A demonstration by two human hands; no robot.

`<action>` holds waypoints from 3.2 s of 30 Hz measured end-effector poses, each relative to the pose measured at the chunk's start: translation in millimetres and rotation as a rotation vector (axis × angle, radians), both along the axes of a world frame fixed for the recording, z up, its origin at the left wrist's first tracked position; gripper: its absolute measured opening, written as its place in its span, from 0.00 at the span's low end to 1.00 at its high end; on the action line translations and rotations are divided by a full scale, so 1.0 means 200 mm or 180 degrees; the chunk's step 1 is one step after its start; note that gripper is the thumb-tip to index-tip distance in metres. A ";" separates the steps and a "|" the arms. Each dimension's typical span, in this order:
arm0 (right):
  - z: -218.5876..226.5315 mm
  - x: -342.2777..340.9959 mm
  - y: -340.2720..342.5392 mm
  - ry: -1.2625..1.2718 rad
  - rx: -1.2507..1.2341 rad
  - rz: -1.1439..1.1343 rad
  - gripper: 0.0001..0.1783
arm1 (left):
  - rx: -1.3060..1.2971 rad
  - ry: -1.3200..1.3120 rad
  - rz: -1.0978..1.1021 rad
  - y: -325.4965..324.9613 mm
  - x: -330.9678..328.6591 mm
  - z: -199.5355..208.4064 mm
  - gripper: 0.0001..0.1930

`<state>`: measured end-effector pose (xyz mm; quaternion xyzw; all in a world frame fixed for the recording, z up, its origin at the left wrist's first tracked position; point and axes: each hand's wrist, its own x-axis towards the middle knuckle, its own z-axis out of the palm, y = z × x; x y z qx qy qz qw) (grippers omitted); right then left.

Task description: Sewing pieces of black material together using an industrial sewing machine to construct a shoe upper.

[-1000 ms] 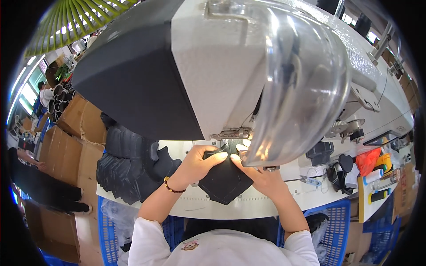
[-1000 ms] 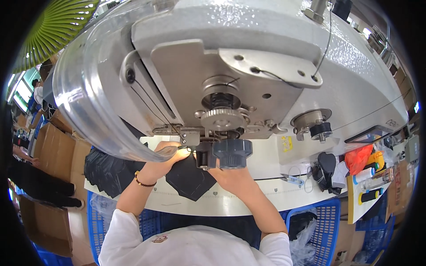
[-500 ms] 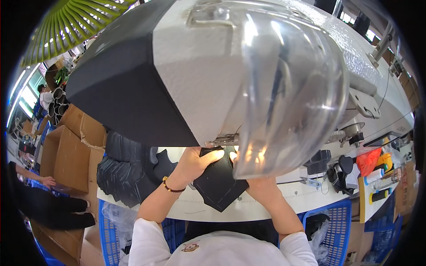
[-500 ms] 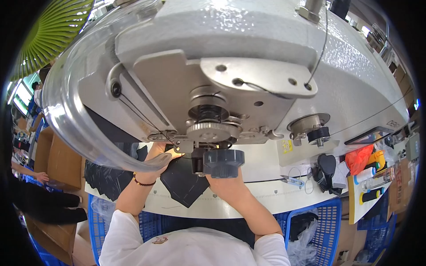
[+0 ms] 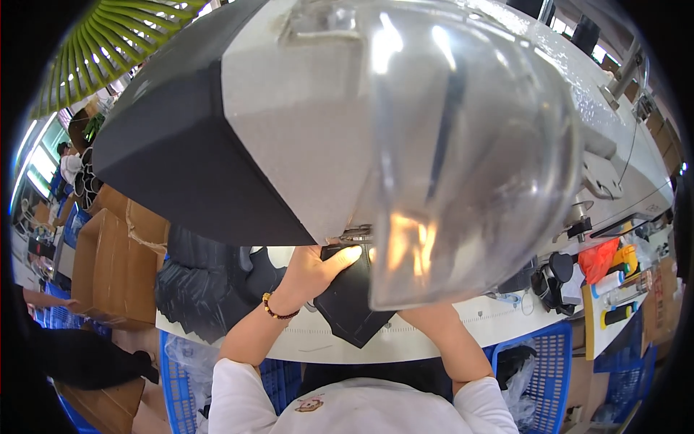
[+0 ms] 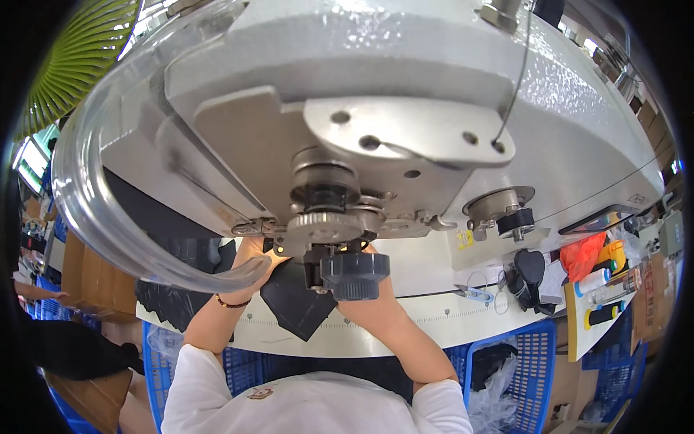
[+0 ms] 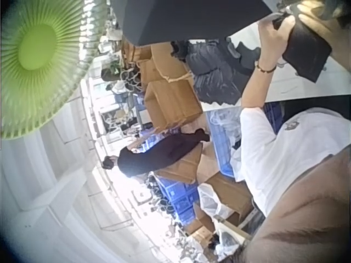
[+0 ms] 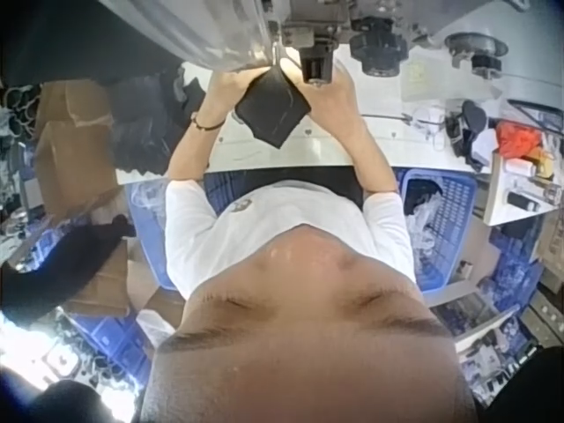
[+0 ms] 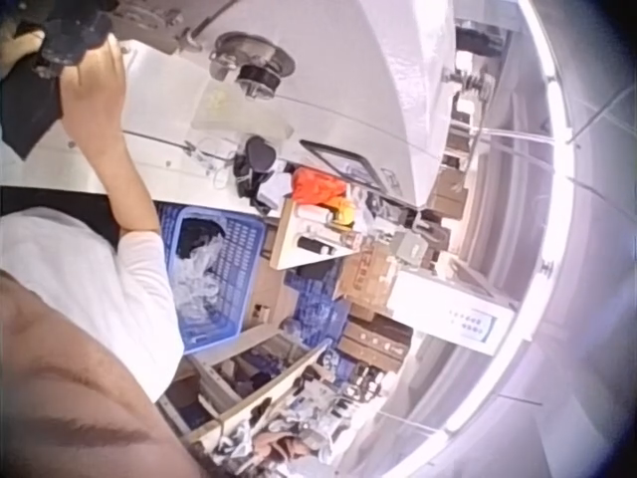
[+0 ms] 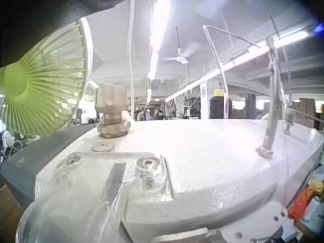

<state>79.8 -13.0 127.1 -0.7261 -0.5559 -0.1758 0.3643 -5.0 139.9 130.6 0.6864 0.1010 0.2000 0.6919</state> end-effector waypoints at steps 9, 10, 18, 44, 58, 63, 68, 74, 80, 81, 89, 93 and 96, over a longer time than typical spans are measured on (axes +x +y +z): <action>-0.08 0.02 -0.02 -0.0714 -0.0032 0.0012 0.20 | -0.1317 0.0503 -0.0535 -0.01 -0.06 0.04 0.13; -0.10 0.01 -0.03 -0.0720 -0.0036 0.0014 0.20 | -0.1359 0.0544 -0.0719 -0.02 -0.07 0.03 0.13; -0.11 0.01 -0.05 -0.0514 -0.0050 0.0258 0.23 | -0.0586 0.0547 -0.0533 0.00 -0.05 0.02 0.21; -0.10 0.00 -0.02 -0.0451 0.0368 0.0150 0.13 | -0.0407 0.0638 -0.0607 0.05 -0.06 0.16 0.19; -0.10 -0.03 -0.01 -0.0223 -0.0072 0.0021 0.15 | -0.0534 0.0699 -0.0541 0.09 -0.02 0.17 0.17; -0.16 -0.03 -0.02 -0.0610 -0.0371 -0.0008 0.17 | -0.0594 0.1001 -0.0556 0.10 -0.01 0.18 0.15; -0.15 -0.03 0.01 -0.1228 -0.0219 -0.0387 0.16 | 0.0034 0.0575 -0.0447 0.13 0.02 0.15 0.17; -0.11 -0.05 0.01 -0.1014 -0.0164 -0.0480 0.15 | 0.0802 0.0779 -0.0434 0.20 0.04 0.16 0.23; -0.14 -0.04 -0.02 0.0147 -0.0285 0.0252 0.13 | 0.1901 0.0411 -0.0103 0.25 0.05 0.13 0.27; -0.11 -0.04 -0.02 -0.0151 -0.0211 0.0107 0.13 | 0.2082 0.0357 -0.0040 0.26 0.05 0.12 0.28; -0.12 -0.06 0.00 -0.0002 -0.0510 -0.0075 0.10 | 0.2070 0.0064 0.0267 0.33 0.05 0.03 0.30; -0.13 -0.06 0.01 -0.0241 -0.0404 -0.0174 0.11 | 0.1756 -0.0069 0.0412 0.35 0.05 -0.02 0.31; -0.17 -0.04 0.01 -0.0106 -0.0414 -0.0160 0.12 | 0.1524 -0.0161 0.0517 0.37 0.05 -0.07 0.32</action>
